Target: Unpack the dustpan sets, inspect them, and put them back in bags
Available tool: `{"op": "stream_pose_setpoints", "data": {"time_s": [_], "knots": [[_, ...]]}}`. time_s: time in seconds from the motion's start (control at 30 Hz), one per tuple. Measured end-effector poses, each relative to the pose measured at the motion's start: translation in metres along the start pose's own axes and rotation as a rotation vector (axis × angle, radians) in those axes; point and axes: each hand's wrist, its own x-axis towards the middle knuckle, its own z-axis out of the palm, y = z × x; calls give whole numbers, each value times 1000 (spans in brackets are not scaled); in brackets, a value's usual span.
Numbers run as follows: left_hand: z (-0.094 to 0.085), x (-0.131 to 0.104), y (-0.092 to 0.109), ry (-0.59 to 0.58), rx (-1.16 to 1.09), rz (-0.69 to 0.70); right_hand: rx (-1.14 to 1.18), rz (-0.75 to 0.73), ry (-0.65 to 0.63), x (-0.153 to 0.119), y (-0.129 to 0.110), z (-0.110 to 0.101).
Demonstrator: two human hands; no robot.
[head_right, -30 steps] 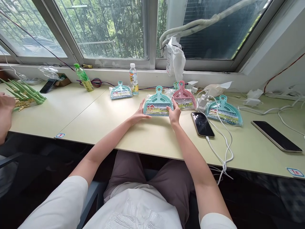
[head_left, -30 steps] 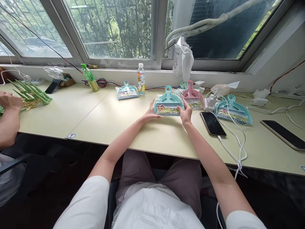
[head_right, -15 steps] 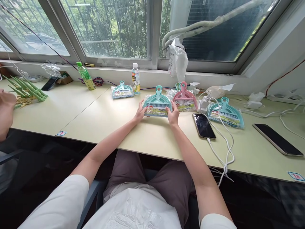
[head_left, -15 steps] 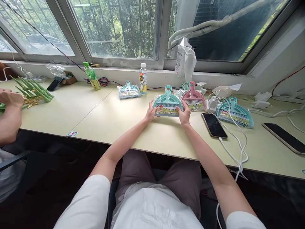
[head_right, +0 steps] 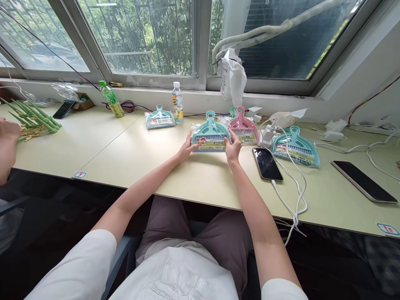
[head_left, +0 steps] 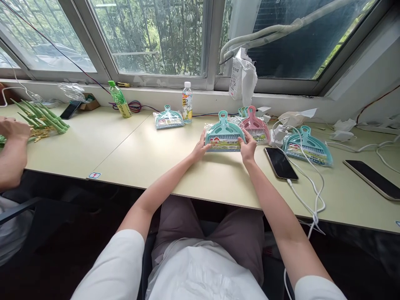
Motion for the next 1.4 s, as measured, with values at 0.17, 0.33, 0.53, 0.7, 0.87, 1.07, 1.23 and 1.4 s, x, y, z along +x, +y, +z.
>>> {"op": "stream_pose_setpoints", "data": {"time_s": [0.17, 0.33, 0.53, 0.7, 0.87, 1.07, 1.23, 1.4], "knots": [[-8, 2, 16, 106, -405, -125, -247, -83, 228, 29, 14, -51], [-25, 3, 21, 223, -631, -129, -450, 26, 358, 36, 28, -92], [-22, 2, 21, 148, -602, -189, -632, 49, 350, 31, 34, -85], [-18, 2, 17, 67, -387, -231, -714, 85, 348, 36, 44, -72], [-2, -9, 13, -14, 421, 47, -675, 23, 319, 53, 59, -67], [64, 3, 10, -496, 1182, 650, -671, 11, 341, 73, 75, -56], [101, 54, -3, -455, 1309, 564, -659, -17, 267, 83, 79, -50], [101, 77, -15, -247, 1209, 461, -672, -63, 250, 80, 73, -51]]}}
